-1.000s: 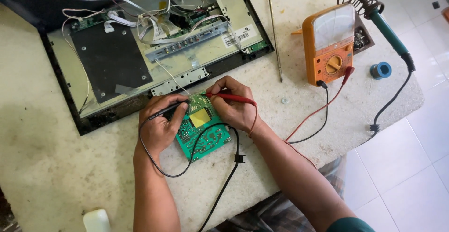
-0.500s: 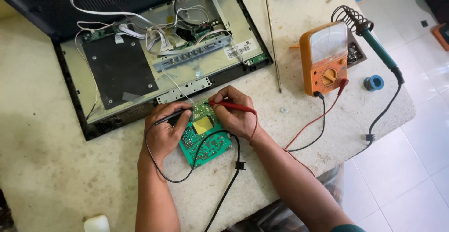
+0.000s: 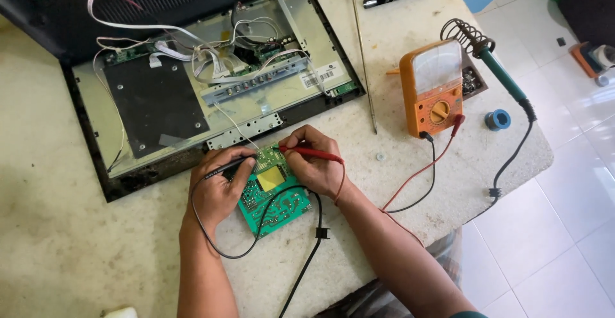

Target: The person uses a multimeter to test a green circuit board placed on a workbench. They hold the red and black probes and touch various points on the board's surface while an open electronic device sits in the background.

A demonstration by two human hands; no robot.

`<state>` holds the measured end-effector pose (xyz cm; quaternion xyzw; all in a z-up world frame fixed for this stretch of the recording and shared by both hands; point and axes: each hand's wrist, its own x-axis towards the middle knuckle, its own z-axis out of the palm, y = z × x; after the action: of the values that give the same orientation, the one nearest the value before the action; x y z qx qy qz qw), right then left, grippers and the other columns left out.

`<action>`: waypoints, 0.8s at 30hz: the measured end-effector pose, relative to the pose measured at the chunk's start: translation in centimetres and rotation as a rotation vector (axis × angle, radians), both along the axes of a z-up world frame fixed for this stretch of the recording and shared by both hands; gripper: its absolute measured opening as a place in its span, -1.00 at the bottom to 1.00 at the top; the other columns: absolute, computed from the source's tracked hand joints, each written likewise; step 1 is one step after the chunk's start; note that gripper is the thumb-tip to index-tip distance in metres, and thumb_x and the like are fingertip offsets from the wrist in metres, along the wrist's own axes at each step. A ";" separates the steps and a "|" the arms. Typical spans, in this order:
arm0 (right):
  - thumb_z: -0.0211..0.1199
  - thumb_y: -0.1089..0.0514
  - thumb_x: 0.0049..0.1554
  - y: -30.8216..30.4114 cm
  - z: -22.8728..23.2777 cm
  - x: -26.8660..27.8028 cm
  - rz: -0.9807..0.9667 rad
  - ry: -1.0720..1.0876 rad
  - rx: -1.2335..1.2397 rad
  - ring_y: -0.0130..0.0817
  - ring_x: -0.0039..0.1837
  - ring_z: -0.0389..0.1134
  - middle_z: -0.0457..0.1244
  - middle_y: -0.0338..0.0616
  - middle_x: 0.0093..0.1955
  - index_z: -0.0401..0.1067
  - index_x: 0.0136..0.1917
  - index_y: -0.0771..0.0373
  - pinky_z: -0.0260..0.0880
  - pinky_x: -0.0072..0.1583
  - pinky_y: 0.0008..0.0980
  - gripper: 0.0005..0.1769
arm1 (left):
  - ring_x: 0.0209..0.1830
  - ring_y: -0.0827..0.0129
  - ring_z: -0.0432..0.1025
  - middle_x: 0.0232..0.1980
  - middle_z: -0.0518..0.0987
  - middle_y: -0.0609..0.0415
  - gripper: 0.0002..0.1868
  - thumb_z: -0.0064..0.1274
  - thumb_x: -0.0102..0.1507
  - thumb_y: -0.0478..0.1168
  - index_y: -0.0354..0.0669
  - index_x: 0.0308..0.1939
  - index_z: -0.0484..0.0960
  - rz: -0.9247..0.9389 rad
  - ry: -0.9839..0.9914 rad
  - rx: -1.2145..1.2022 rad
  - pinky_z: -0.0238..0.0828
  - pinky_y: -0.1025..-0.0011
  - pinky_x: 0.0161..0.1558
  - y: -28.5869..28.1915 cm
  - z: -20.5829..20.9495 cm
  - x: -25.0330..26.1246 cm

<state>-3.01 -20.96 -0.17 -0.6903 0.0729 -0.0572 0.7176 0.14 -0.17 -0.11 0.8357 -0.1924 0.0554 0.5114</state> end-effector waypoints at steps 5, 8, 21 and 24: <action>0.25 0.34 0.03 -0.2 -0.3 0.2 0.015 -0.008 -0.023 -0.22 -0.03 0.46 0.42 0.17 -0.08 0.45 -0.10 0.35 0.54 0.01 -0.34 -0.88 | -0.09 0.15 0.60 -0.23 0.70 0.01 -0.86 0.28 0.24 -0.19 -0.01 -0.13 0.77 0.016 -0.002 -0.007 0.51 0.27 0.06 0.1 -0.3 -0.1; 0.25 0.35 0.02 -0.2 -0.6 0.2 0.013 -0.027 -0.024 -0.22 -0.05 0.46 0.42 0.16 -0.09 0.45 -0.11 0.35 0.53 -0.01 -0.33 -0.88 | -0.10 0.11 0.61 -0.22 0.70 -0.03 -0.87 0.26 0.26 -0.19 -0.03 -0.13 0.76 -0.007 -0.021 -0.012 0.50 0.25 0.05 0.1 -0.3 0.0; 0.22 0.38 0.08 -0.7 -2.1 0.1 0.008 -0.066 -0.084 -0.25 -0.11 0.45 0.41 0.15 -0.07 0.40 -0.10 0.31 0.45 -0.09 -0.41 -0.90 | -0.11 -0.05 0.60 -0.23 0.71 -0.09 -0.88 0.21 0.25 -0.28 -0.14 -0.13 0.71 -0.045 -0.074 -0.108 0.50 0.14 0.07 0.0 -0.1 0.1; 0.21 0.40 0.07 -0.5 -2.1 0.1 -0.018 -0.060 -0.078 -0.24 -0.10 0.45 0.41 0.16 -0.08 0.39 -0.11 0.32 0.45 -0.08 -0.43 -0.90 | -0.10 -0.02 0.60 -0.22 0.71 -0.07 -0.86 0.19 0.24 -0.30 -0.12 -0.12 0.71 -0.046 -0.022 -0.149 0.50 0.15 0.07 0.6 0.7 0.0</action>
<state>-2.86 -21.47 -2.24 -0.7152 0.0552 -0.0870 0.6912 0.17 0.42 0.59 0.7899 -0.2127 0.0670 0.5712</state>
